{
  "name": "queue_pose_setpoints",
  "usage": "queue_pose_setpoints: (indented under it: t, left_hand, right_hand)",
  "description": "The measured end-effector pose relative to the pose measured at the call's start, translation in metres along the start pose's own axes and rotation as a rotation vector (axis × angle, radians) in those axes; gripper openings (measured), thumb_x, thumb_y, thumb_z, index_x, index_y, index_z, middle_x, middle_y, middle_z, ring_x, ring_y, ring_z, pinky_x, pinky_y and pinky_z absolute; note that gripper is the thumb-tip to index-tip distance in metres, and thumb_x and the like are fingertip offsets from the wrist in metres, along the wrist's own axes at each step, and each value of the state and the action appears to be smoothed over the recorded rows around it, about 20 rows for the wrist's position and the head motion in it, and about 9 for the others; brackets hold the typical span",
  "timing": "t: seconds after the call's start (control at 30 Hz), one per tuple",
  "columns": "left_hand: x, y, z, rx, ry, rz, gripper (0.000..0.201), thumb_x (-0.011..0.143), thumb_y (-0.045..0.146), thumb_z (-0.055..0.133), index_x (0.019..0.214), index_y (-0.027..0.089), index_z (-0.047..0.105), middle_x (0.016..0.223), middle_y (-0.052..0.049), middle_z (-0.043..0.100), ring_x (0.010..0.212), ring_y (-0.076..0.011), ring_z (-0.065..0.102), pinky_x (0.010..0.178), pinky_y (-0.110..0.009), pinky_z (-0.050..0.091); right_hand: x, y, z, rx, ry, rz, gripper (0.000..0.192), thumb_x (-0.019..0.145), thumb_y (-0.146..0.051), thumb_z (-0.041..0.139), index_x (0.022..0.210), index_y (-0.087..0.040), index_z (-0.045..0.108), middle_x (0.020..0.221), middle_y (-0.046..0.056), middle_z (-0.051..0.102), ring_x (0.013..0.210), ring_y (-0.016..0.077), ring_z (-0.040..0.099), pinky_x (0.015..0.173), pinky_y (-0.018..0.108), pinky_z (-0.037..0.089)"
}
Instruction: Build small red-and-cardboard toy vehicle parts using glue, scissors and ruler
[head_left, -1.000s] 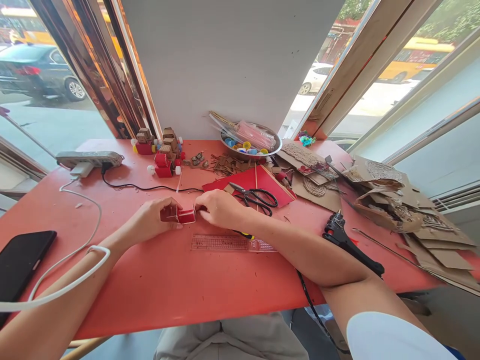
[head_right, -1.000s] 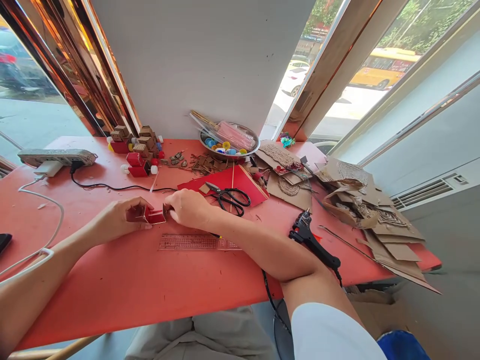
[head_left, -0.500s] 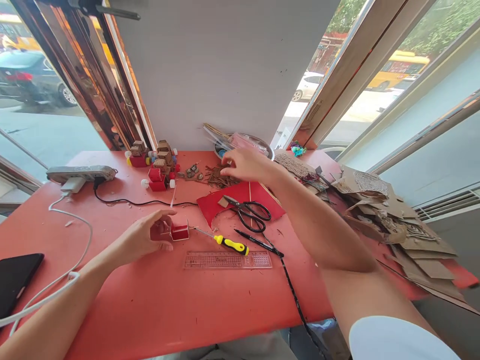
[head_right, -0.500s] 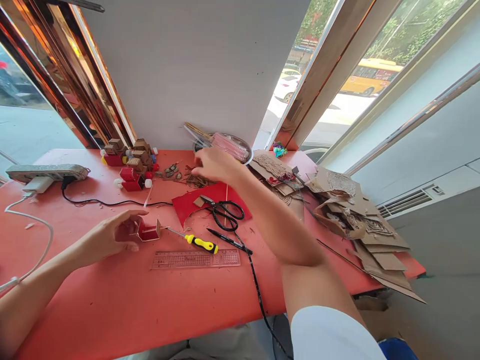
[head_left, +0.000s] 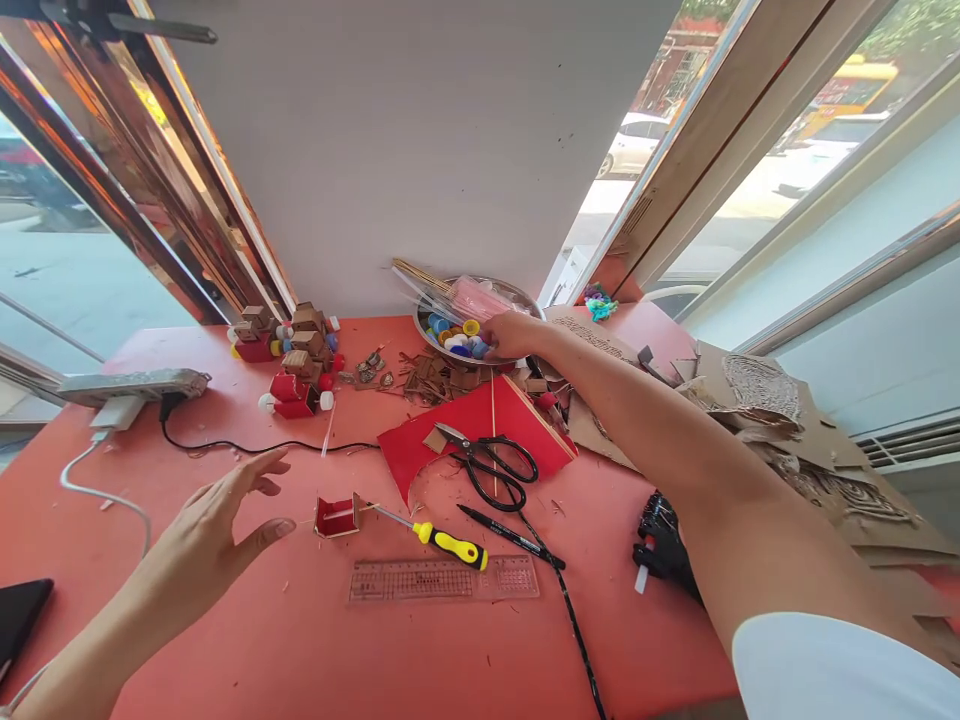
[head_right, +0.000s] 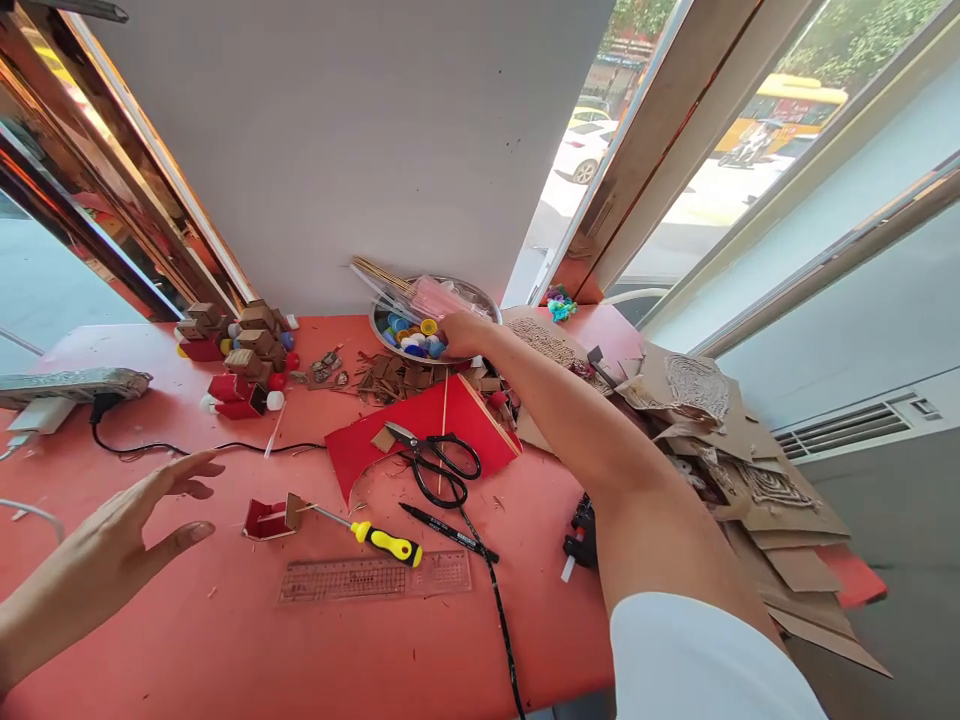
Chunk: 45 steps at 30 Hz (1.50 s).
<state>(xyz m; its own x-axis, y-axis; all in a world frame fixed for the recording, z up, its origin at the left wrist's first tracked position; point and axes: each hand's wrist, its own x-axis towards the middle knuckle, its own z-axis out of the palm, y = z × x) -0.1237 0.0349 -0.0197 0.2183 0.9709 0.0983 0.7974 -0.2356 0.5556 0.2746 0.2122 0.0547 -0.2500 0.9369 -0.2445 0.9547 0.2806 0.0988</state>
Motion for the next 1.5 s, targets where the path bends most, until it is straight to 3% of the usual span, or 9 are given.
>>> queue_pose_setpoints:
  t: [0.2, 0.33, 0.4, 0.47, 0.63, 0.9, 1.03, 1.33, 1.5]
  left_hand:
    - [-0.004, 0.016, -0.011, -0.025, 0.225, -0.082, 0.069, 0.072, 0.088, 0.061, 0.116, 0.036, 0.071, 0.089, -0.005, 0.083, 0.081, -0.0318, 0.081, 0.062, -0.039, 0.062]
    - [-0.004, 0.016, -0.012, -0.14, 0.28, -0.271, 0.071, 0.065, 0.087, 0.065, 0.11, 0.033, 0.071, 0.095, -0.007, 0.083, 0.087, -0.031, 0.081, 0.041, -0.03, 0.048]
    - [0.005, 0.023, -0.01, -0.208, 0.202, -0.337, 0.067, 0.061, 0.08, 0.073, 0.107, 0.031, 0.071, 0.098, -0.007, 0.084, 0.098, -0.0313, 0.081, 0.048, -0.029, 0.053]
    - [0.018, 0.037, -0.005, -0.267, 0.279, -0.383, 0.063, 0.061, 0.078, 0.07, 0.101, 0.029, 0.07, 0.096, -0.009, 0.083, 0.099, -0.0318, 0.08, 0.061, -0.033, 0.059]
    - [0.036, 0.068, 0.009, -0.477, 0.332, -0.381, 0.05, 0.055, 0.064, 0.073, 0.087, 0.026, 0.065, 0.094, -0.012, 0.082, 0.087, -0.029, 0.079, 0.088, -0.045, 0.063]
    - [0.017, 0.035, 0.02, -0.532, 0.506, -0.306, 0.044, 0.064, 0.062, 0.078, 0.091, 0.027, 0.072, 0.083, -0.006, 0.081, 0.074, -0.0261, 0.078, 0.072, -0.039, 0.066]
    - [0.008, 0.04, 0.022, -0.466, 0.566, -0.298, 0.037, 0.079, 0.056, 0.073, 0.103, 0.027, 0.074, 0.093, -0.005, 0.081, 0.082, -0.0247, 0.078, 0.086, -0.042, 0.067]
    - [0.013, 0.011, 0.025, -0.451, 0.542, -0.251, 0.045, 0.068, 0.066, 0.078, 0.094, 0.029, 0.075, 0.083, -0.004, 0.08, 0.079, -0.0261, 0.079, 0.075, -0.038, 0.066]
    - [0.014, 0.023, 0.016, -0.429, 0.508, -0.319, 0.046, 0.064, 0.066, 0.076, 0.091, 0.028, 0.071, 0.083, -0.005, 0.08, 0.081, -0.0273, 0.079, 0.079, -0.041, 0.066]
  right_hand:
    - [0.008, -0.001, 0.003, 0.106, 0.076, -0.008, 0.03, 0.083, -0.012, 0.071, 0.107, -0.024, 0.084, 0.104, 0.007, 0.085, 0.098, 0.027, 0.078, 0.079, 0.031, 0.055]
    - [0.008, -0.002, -0.005, 0.145, 0.124, 0.01, 0.028, 0.085, -0.014, 0.068, 0.106, -0.02, 0.085, 0.11, 0.015, 0.082, 0.107, 0.0354, 0.075, 0.081, 0.038, 0.054]
    - [0.01, -0.009, -0.01, 0.167, 0.153, -0.011, 0.035, 0.09, -0.014, 0.063, 0.118, -0.021, 0.083, 0.116, 0.016, 0.081, 0.113, 0.0355, 0.073, 0.087, 0.04, 0.054]
    - [0.013, -0.017, -0.015, 0.185, 0.155, -0.033, 0.042, 0.091, -0.011, 0.061, 0.126, -0.024, 0.08, 0.119, 0.015, 0.081, 0.113, 0.034, 0.073, 0.089, 0.04, 0.055]
    - [0.022, -0.025, -0.018, 0.208, 0.1, -0.036, 0.038, 0.082, -0.004, 0.068, 0.11, -0.023, 0.084, 0.108, 0.015, 0.081, 0.103, 0.0341, 0.074, 0.084, 0.039, 0.055]
    - [0.014, 0.015, -0.009, 0.15, 0.158, 0.02, 0.036, 0.089, -0.013, 0.064, 0.121, -0.023, 0.077, 0.113, 0.013, 0.08, 0.114, 0.0329, 0.071, 0.083, 0.035, 0.051]
    - [0.006, 0.03, 0.001, 0.138, 0.082, -0.036, 0.022, 0.084, -0.019, 0.075, 0.103, -0.025, 0.082, 0.095, 0.005, 0.081, 0.1, 0.026, 0.074, 0.08, 0.03, 0.051]
    - [0.011, 0.011, 0.015, 0.226, 0.028, -0.074, 0.034, 0.078, -0.021, 0.08, 0.112, -0.022, 0.082, 0.101, 0.008, 0.083, 0.094, 0.0265, 0.076, 0.08, 0.031, 0.054]
    - [0.011, 0.004, 0.01, 0.328, 0.092, -0.064, 0.04, 0.081, -0.017, 0.071, 0.12, -0.02, 0.079, 0.103, 0.006, 0.082, 0.089, 0.0216, 0.074, 0.077, 0.028, 0.053]
